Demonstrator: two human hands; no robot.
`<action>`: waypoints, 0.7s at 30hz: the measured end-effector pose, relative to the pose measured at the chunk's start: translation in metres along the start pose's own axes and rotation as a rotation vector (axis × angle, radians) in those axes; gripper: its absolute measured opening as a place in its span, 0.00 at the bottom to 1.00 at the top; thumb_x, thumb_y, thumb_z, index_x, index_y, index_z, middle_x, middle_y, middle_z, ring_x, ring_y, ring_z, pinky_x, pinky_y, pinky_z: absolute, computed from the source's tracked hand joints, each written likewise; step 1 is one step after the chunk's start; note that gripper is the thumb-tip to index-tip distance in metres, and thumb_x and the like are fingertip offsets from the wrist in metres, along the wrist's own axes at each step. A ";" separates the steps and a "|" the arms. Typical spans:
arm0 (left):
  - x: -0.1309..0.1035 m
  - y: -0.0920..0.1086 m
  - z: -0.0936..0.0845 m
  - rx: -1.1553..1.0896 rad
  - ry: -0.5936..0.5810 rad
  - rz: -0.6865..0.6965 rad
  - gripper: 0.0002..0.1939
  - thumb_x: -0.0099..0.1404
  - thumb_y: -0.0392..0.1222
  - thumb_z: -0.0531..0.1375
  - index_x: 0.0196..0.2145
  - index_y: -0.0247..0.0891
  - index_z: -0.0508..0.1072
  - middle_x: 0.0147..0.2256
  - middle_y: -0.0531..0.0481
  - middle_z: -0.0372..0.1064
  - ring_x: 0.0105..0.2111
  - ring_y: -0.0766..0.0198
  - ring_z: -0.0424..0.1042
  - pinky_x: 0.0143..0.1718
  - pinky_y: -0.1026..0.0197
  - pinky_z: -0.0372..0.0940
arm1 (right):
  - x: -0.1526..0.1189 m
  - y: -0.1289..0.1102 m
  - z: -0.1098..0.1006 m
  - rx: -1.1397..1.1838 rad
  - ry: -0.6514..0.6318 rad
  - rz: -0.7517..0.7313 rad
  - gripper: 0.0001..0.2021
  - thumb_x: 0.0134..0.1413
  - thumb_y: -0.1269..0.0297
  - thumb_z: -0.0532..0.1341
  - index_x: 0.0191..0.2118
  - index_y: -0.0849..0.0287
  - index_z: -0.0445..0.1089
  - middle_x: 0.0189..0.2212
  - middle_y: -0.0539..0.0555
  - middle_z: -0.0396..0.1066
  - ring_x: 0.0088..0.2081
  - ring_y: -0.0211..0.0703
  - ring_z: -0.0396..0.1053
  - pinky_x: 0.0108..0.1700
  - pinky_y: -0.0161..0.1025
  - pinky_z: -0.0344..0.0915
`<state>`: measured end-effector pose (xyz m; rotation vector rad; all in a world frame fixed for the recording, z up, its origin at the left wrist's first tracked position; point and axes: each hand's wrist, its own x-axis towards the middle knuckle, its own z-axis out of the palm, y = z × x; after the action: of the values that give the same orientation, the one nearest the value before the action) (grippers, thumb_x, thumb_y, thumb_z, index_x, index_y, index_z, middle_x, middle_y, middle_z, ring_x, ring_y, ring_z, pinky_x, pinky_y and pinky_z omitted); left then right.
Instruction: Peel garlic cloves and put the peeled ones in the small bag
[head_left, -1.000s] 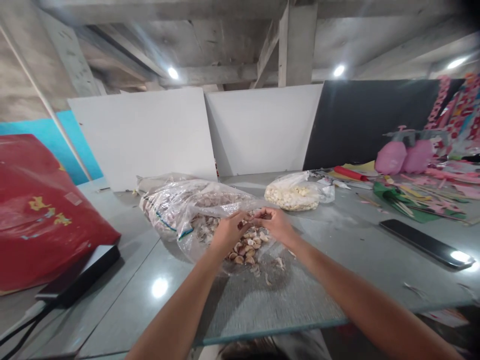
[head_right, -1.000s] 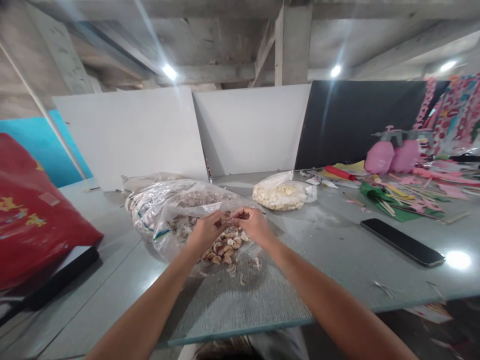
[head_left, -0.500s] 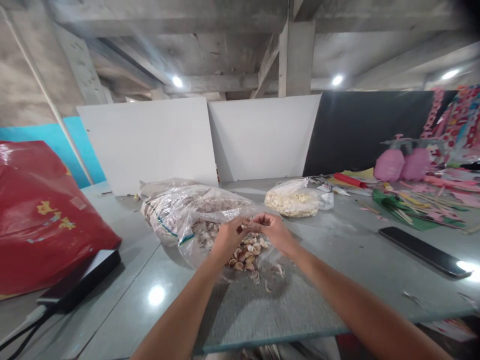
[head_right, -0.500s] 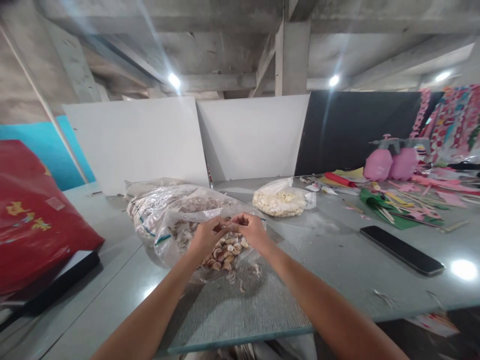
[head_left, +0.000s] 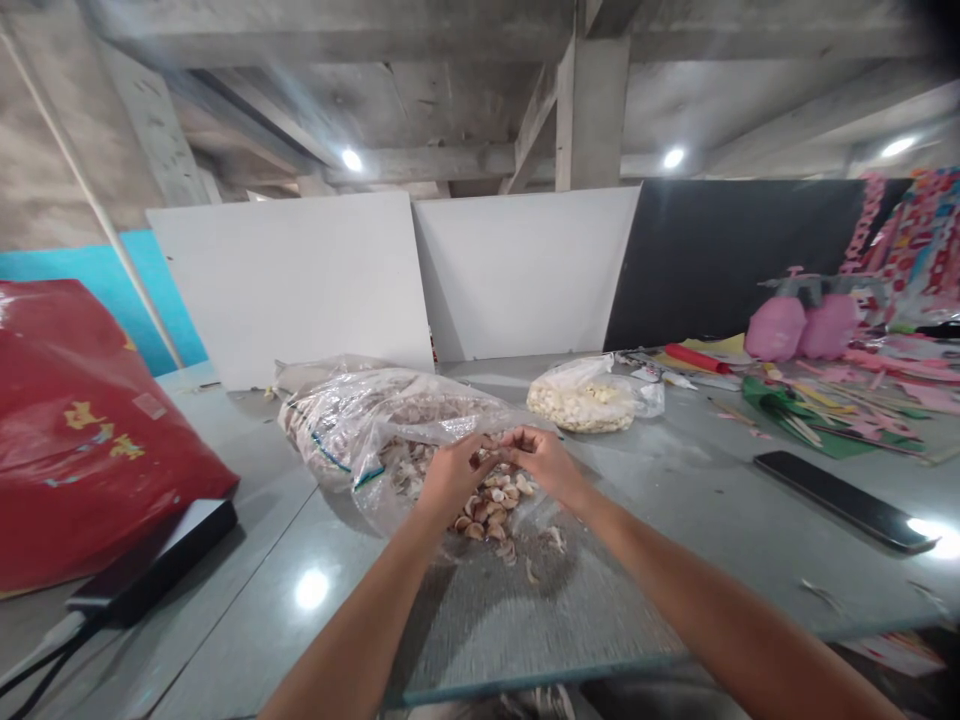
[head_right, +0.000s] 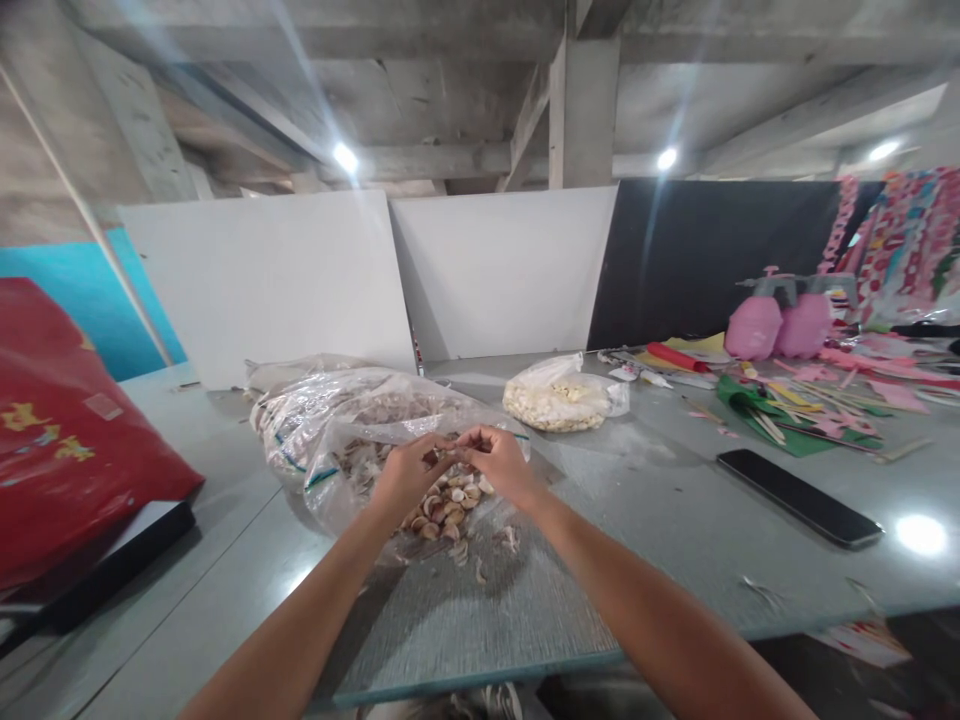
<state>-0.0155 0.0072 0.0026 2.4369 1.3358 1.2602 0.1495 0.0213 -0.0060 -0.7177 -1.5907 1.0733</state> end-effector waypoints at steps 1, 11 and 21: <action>0.000 0.001 -0.001 0.015 -0.014 0.011 0.14 0.61 0.49 0.53 0.34 0.39 0.73 0.31 0.49 0.71 0.27 0.65 0.68 0.32 0.65 0.60 | 0.000 0.000 0.000 -0.016 0.001 -0.008 0.13 0.43 0.57 0.63 0.31 0.61 0.68 0.24 0.49 0.67 0.26 0.35 0.63 0.29 0.33 0.60; 0.001 -0.002 -0.003 0.016 0.023 -0.066 0.13 0.59 0.48 0.56 0.37 0.39 0.73 0.23 0.52 0.69 0.23 0.66 0.66 0.28 0.66 0.59 | 0.002 -0.007 -0.010 -0.196 0.022 -0.062 0.11 0.46 0.58 0.60 0.33 0.61 0.69 0.22 0.48 0.65 0.24 0.34 0.60 0.28 0.32 0.57; 0.002 -0.011 0.010 -0.332 0.033 -0.091 0.16 0.61 0.48 0.54 0.41 0.35 0.68 0.29 0.49 0.72 0.25 0.66 0.69 0.29 0.65 0.63 | 0.001 -0.002 -0.009 -0.270 -0.046 -0.053 0.16 0.51 0.56 0.56 0.39 0.59 0.73 0.26 0.52 0.71 0.26 0.38 0.67 0.29 0.34 0.62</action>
<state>-0.0154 0.0183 -0.0080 2.1157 1.1249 1.3773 0.1575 0.0240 -0.0028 -0.8288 -1.8053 0.8505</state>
